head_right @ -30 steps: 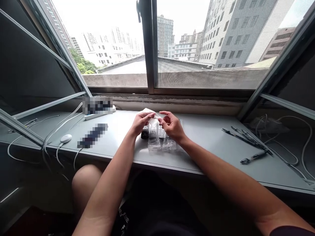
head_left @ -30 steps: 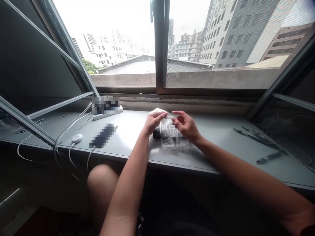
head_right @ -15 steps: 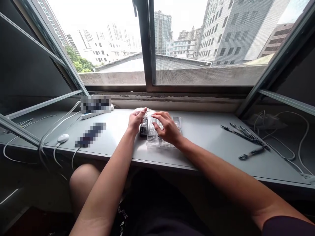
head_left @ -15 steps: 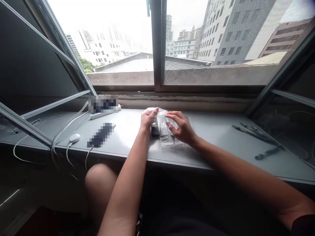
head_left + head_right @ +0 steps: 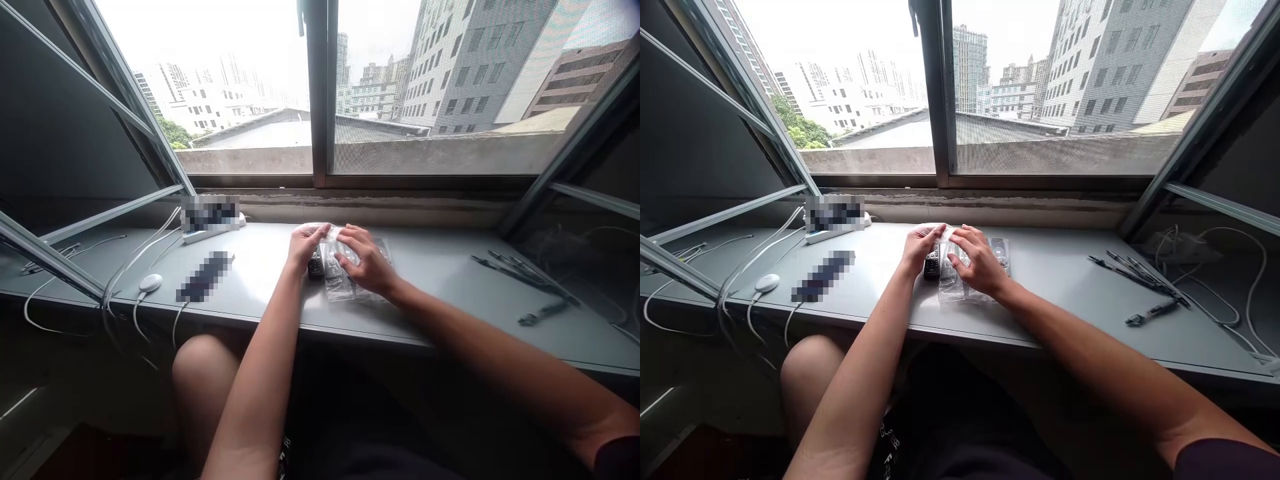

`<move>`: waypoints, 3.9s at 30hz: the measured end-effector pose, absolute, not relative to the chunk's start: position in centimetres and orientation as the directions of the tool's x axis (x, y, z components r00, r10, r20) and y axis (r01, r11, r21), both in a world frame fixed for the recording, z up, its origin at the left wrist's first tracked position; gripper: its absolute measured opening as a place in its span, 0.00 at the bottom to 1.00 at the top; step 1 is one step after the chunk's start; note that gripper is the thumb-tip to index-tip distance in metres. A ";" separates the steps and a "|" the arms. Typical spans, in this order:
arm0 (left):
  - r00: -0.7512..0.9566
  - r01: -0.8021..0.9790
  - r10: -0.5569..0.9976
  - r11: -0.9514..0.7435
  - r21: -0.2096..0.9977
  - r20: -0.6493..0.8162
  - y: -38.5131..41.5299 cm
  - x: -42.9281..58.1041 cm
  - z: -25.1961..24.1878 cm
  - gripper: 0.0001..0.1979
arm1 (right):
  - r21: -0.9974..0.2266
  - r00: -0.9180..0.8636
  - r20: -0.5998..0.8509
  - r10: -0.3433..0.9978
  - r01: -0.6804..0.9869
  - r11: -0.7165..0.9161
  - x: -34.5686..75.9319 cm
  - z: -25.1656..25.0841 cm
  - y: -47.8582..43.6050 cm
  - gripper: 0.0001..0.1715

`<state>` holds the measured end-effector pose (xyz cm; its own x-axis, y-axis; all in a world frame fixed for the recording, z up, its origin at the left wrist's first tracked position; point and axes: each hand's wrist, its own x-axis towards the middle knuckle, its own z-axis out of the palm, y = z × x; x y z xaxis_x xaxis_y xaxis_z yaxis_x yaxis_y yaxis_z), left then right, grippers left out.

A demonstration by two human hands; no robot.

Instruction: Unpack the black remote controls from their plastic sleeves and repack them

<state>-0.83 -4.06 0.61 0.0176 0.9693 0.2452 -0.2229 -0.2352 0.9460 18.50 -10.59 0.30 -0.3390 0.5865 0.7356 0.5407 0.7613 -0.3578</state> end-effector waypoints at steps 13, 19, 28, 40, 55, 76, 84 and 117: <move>-0.017 -0.321 0.988 -0.148 0.935 0.151 -3.4 -1.9 0.7 0.20 | -0.416 -0.425 0.683 0.594 0.442 0.795 18.6 1.1 -11.3 0.29; -0.201 -0.498 0.977 -0.163 0.852 0.070 -2.2 -2.9 0.1 0.21 | -0.409 -0.460 0.663 0.590 0.438 0.801 18.6 1.2 -11.5 0.20; -0.235 -0.595 0.971 -0.180 0.783 0.045 -2.1 -3.5 0.4 0.22 | -0.442 -0.463 0.653 0.599 0.409 0.798 18.4 1.5 -11.8 0.19; -0.085 -0.659 0.996 -0.082 0.747 0.035 -3.2 -3.3 1.3 0.22 | -0.397 -0.515 0.648 0.561 0.400 0.826 18.7 1.0 -11.5 0.32; -0.200 -0.824 0.979 -0.148 0.547 -0.036 -3.0 -3.4 2.0 0.03 | -0.320 -0.417 0.770 0.483 0.402 0.858 17.6 1.0 -12.1 0.21; -0.313 -0.878 0.934 -0.214 0.428 -0.173 -3.1 -4.2 2.1 0.06 | -0.152 -0.775 0.526 0.349 0.318 0.936 15.6 -0.8 -13.3 0.25; -0.308 -0.866 0.938 -0.208 0.455 -0.158 -2.6 -4.3 1.5 0.06 | -0.234 -0.714 0.620 0.324 0.225 0.946 14.9 -0.2 -14.0 0.14; -0.258 -0.890 0.954 -0.173 0.422 -0.153 -2.8 -4.2 1.6 0.07 | -0.850 -0.336 -0.037 0.941 -0.485 -0.206 18.4 1.9 -10.5 0.24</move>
<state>-4.22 -2.82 1.61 -0.2581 0.9539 -0.1533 -0.8897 -0.1729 0.4224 18.38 -10.47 1.92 -0.3356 0.9413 -0.0368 -0.4850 -0.2062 -0.8499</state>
